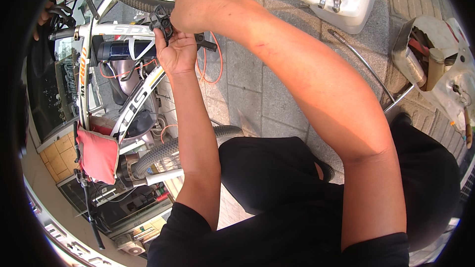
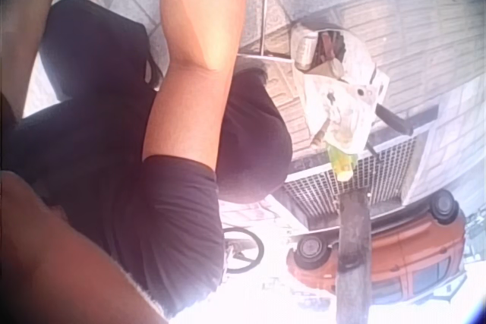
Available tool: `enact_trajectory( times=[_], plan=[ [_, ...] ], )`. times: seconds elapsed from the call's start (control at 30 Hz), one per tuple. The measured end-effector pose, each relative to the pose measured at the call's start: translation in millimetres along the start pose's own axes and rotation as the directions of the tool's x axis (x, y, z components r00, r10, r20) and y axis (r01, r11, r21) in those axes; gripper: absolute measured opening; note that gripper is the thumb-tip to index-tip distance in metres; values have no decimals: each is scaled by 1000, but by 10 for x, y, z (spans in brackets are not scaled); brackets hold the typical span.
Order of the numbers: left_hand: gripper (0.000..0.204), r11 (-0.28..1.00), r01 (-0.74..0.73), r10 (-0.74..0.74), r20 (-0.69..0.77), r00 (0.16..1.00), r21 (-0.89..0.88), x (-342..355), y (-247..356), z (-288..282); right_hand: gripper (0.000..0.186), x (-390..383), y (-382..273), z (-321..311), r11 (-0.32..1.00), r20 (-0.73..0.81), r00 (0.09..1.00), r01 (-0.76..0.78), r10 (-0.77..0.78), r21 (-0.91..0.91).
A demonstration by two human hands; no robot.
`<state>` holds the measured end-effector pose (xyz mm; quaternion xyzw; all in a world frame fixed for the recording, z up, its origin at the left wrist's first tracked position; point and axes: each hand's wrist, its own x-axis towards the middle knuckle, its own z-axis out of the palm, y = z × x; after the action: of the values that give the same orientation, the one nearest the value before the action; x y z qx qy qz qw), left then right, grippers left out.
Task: The person walks out of a shop onto a sidewalk and squats beside a bicycle. They use a T-handle wrench to loosen and remove a bolt from the pedal, then use a small screwdriver to adjust the pedal mechanism before reattaching the bolt and tightening it.
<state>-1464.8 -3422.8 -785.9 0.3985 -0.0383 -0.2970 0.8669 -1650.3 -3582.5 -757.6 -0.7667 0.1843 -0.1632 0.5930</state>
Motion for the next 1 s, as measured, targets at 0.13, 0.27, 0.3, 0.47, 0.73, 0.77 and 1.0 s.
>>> enact_trajectory(
  times=[0.13, 0.27, 0.3, 0.47, 0.73, 0.77, 1.0],
  plan=[
    [34, 1000, 7, -7, 5, 1000, -5, 27, 14, -11, 27, -11, 34, -63, 995, -24, 998, 57, -55, 86],
    [34, 1000, 3, -3, -6, 1000, -16, 27, -12, 8, 27, -2, 46, -71, 993, -24, 997, 74, -72, 95],
    [33, 1000, 1, -1, -2, 1000, -9, 30, -11, 12, 27, 12, 54, -61, 992, -26, 996, 83, -81, 93],
    [32, 1000, -6, 6, 0, 1000, 0, 55, 8, -17, 27, 81, 70, 4, 994, -45, 994, 97, -95, 44],
    [30, 999, 24, -24, 6, 1000, -24, 60, -8, -9, 29, 52, 46, -109, 996, 24, 996, 87, -87, -10],
    [30, 1000, 16, -16, -3, 1000, -19, 61, -16, -10, 29, 75, 61, -98, 994, 18, 994, 105, -104, -34],
    [29, 999, 27, -27, -19, 999, -17, 83, -77, 3, 27, 406, -110, -308, 707, 241, 911, 411, -334, -576]
  ],
)
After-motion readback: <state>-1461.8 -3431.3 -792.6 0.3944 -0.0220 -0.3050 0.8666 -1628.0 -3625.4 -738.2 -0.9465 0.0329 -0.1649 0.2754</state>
